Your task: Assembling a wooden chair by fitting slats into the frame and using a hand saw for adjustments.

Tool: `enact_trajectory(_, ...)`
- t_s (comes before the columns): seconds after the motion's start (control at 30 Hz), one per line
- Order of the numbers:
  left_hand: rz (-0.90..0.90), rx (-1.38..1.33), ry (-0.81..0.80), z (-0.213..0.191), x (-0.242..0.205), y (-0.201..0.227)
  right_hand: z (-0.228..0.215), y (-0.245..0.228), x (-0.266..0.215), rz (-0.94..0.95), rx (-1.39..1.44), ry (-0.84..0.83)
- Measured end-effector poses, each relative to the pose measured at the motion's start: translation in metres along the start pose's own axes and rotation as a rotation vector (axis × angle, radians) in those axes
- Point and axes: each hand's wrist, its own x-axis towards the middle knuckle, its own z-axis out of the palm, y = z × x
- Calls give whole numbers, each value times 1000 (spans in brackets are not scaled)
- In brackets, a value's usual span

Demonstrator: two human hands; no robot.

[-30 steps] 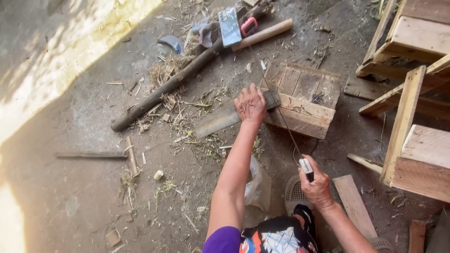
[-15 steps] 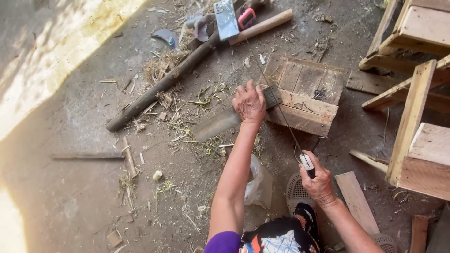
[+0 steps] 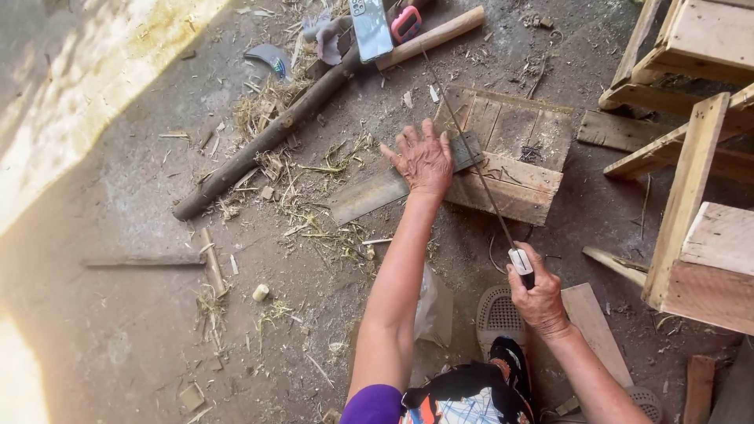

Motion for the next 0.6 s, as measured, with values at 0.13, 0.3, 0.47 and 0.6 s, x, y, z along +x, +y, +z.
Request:
enact_trajectory(0.13, -104, -110, -285, -2, 3, 0, -1, 1, -1, 7, 13, -13)
enact_trajectory(0.3, -106, -131, -272, -10, 5, -1, -8, -1, -3, 13, 75, -30)
enact_trajectory(0.47, -114, -147, -163, -5, 2, 0, -12, 4, -9, -48, -6, -8)
enact_trajectory(0.6, -124, -114, -234, -13, 3, 2, -5, 2, -2, -63, 18, -26)
